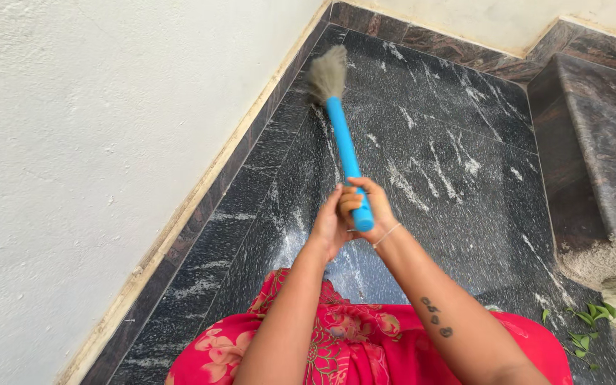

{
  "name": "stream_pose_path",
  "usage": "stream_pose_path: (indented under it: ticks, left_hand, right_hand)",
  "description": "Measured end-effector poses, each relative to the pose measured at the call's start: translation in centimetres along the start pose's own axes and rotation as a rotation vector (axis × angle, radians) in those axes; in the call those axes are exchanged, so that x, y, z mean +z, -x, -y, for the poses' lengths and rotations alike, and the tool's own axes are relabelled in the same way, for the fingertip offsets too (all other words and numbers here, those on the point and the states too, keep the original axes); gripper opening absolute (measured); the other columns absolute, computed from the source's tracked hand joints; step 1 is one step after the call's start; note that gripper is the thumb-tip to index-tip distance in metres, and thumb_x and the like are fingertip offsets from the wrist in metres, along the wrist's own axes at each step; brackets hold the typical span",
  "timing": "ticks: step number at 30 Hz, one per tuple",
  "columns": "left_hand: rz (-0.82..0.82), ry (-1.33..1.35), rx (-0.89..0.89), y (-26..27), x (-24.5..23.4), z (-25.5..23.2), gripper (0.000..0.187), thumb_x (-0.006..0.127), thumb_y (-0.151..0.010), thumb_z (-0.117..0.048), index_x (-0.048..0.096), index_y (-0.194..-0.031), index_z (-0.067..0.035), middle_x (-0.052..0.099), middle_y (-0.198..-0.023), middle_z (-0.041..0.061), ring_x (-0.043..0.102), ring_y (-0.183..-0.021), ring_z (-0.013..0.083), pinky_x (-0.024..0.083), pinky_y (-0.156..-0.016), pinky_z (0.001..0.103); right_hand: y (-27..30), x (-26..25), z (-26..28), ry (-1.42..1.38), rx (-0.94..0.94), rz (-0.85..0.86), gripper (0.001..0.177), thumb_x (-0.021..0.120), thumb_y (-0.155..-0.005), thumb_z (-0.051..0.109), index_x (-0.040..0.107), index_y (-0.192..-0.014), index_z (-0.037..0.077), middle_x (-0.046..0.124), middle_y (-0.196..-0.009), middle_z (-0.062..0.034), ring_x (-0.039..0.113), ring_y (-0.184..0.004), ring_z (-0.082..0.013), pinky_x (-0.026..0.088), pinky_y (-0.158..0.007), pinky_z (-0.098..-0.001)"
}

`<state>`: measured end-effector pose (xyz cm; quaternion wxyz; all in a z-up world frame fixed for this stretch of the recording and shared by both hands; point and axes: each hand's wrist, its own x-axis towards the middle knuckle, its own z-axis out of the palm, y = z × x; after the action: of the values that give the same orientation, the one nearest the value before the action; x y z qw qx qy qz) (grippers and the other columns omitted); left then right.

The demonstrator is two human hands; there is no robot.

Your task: The person sweeps debris from a dark-tiled floor into a pile using a broom.

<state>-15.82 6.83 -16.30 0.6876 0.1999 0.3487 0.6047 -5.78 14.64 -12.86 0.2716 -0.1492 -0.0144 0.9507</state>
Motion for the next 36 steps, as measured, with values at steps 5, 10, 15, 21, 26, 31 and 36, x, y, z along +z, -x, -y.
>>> stream_pose_path:
  ticks: [5,10,15,21,26,31,36]
  left_hand:
    - [0.005,0.456,-0.020,-4.1,-5.4,3.6,0.042,0.071,-0.108,-0.049,0.059,-0.116,-0.009,0.053,-0.079,-0.005,0.045,-0.050,0.0038,0.042,-0.044,0.020]
    - [-0.210,0.239,-0.048,-0.4,-1.6,1.4,0.039,0.062,-0.093,-0.035,0.061,-0.130,-0.022,0.077,-0.091,-0.002,0.031,-0.033,0.0016,0.023,-0.026,0.018]
    - [-0.069,-0.063,-0.263,2.7,1.8,1.0,0.046,0.061,-0.094,-0.030,0.058,-0.139,-0.022,0.072,-0.091,0.004,0.039,-0.034,0.0019,0.024,-0.022,0.019]
    - [0.290,0.007,-0.287,2.0,3.9,0.8,0.055,0.061,-0.100,-0.024,0.050,-0.147,0.000,0.078,-0.112,0.017,0.073,-0.069,0.0165,0.035,-0.027,0.016]
    - [0.228,0.032,-0.205,2.8,4.5,-0.3,0.055,0.055,-0.098,-0.021,0.046,-0.150,-0.009,0.072,-0.114,0.017,0.077,-0.076,0.0212,0.045,-0.034,0.021]
    - [0.152,0.015,0.073,2.2,3.0,-1.2,0.046,0.056,-0.099,-0.032,0.055,-0.140,-0.010,0.077,-0.093,0.019,0.046,-0.038,0.0003,0.033,-0.024,0.014]
    - [-0.235,0.156,0.017,3.1,2.5,-2.4,0.052,0.055,-0.095,-0.021,0.047,-0.147,-0.022,0.068,-0.104,0.009,0.069,-0.064,0.0206,0.050,-0.035,0.024]
  right_hand:
    - [0.0,-1.9,-2.9,0.336,0.061,-0.236,0.027,0.066,-0.096,0.029,0.053,-0.091,0.006,0.054,-0.069,-0.0004,0.054,-0.052,-0.0083,0.046,-0.042,-0.0201]
    - [2.3,-4.8,-5.7,0.465,-0.203,-0.347,0.019,0.065,-0.096,0.027,0.054,-0.097,0.012,0.058,-0.076,-0.0012,0.051,-0.050,-0.0073,0.041,-0.039,-0.0207]
    - [5.9,-6.0,-7.8,0.300,-0.389,-0.382,0.019,0.064,-0.099,0.026,0.053,-0.100,0.011,0.056,-0.078,-0.0015,0.050,-0.053,-0.0073,0.041,-0.040,-0.0215]
    - [8.6,-0.2,-10.2,0.333,-0.745,-0.561,0.013,0.060,-0.096,0.024,0.053,-0.106,0.020,0.049,-0.076,0.0010,0.049,-0.056,-0.0076,0.044,-0.044,-0.0239]
    - [9.0,2.2,-10.5,0.420,-0.720,-0.465,0.015,0.059,-0.094,0.022,0.050,-0.105,0.020,0.050,-0.075,0.0005,0.051,-0.056,-0.0076,0.045,-0.044,-0.0235]
    - [5.7,0.4,-7.4,0.443,-0.461,-0.325,0.017,0.064,-0.097,0.021,0.051,-0.104,0.013,0.054,-0.077,-0.0002,0.052,-0.054,-0.0062,0.044,-0.042,-0.0203]
    - [4.3,-0.3,-7.6,0.414,-0.250,-0.281,0.018,0.066,-0.097,0.021,0.052,-0.100,0.010,0.057,-0.078,-0.0011,0.052,-0.053,-0.0058,0.043,-0.041,-0.0189]
